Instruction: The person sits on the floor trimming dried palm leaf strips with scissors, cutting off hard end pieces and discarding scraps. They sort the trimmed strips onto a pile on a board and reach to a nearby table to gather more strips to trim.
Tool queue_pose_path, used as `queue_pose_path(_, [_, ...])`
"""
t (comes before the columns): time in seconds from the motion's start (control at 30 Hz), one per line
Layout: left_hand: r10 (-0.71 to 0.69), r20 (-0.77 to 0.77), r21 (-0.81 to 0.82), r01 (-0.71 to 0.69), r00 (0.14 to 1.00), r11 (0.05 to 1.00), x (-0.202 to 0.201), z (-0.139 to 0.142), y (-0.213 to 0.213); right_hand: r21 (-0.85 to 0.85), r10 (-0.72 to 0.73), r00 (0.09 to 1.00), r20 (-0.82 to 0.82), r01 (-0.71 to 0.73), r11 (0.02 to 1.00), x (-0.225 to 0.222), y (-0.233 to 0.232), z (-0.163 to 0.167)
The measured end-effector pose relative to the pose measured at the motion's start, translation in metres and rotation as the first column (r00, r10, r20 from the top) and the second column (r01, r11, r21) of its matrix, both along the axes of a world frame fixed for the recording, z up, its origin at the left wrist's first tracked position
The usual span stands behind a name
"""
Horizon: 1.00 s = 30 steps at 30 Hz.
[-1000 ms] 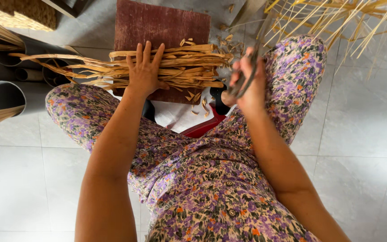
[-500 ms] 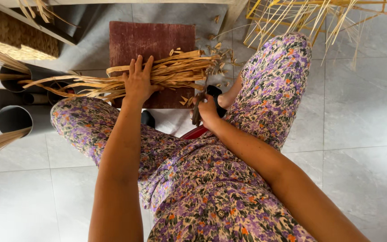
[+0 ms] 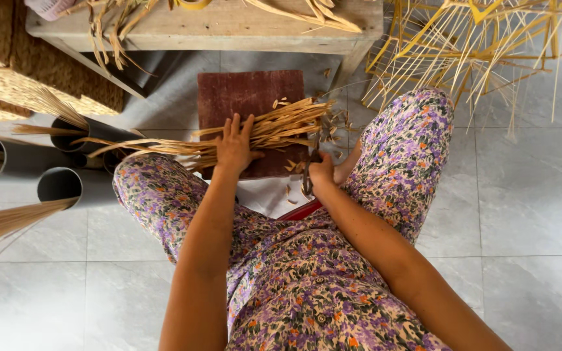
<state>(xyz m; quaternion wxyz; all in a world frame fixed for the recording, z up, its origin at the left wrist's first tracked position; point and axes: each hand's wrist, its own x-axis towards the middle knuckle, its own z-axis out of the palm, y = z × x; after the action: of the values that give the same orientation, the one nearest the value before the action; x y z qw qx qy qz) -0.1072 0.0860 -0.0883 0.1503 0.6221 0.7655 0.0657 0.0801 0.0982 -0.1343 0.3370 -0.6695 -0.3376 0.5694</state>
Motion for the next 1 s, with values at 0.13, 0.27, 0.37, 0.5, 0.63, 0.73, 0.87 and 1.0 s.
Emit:
queue_pose_path(0.13, [-0.055,-0.026,0.007,0.055,0.998,0.998,0.020,-0.001,0.002,0.160,-0.127,0.989,0.072,0.114,0.980,0.018,0.013,0.005])
queue_pose_path(0.27, [-0.102,-0.058,-0.065,0.098,0.993,0.993,0.034,-0.001,0.004,0.146,-0.090,0.936,0.340,0.043,0.988,0.034,0.022,0.014])
queue_pose_path(0.37, [-0.091,-0.072,-0.130,0.081,0.993,0.988,0.038,0.001,0.003,0.047,-0.031,0.949,0.313,0.017,0.999,0.038,0.022,0.015])
queue_pose_path(0.5, [-0.096,-0.055,-0.146,0.087,0.994,0.985,0.040,0.003,-0.003,-0.006,0.034,0.947,0.319,-0.034,0.999,0.044,0.015,0.012])
queue_pose_path(0.63, [-0.093,-0.012,-0.143,0.090,0.996,0.986,0.041,0.004,-0.011,-0.046,0.065,0.933,0.355,-0.052,0.998,0.048,0.012,0.011])
queue_pose_path(0.73, [-0.081,0.015,-0.141,0.082,0.997,0.987,0.043,0.005,-0.010,-0.174,0.070,0.951,0.301,-0.017,0.985,0.051,0.014,0.011])
queue_pose_path(0.87, [-0.071,0.006,-0.163,0.072,0.997,0.984,0.050,0.008,-0.002,0.034,0.109,0.954,0.278,-0.124,0.992,0.060,0.015,0.011])
queue_pose_path(1.0, [-0.039,0.049,-0.211,0.049,0.998,0.976,0.054,0.012,0.005,0.176,-0.045,0.959,0.279,-0.005,0.984,0.063,0.019,0.018])
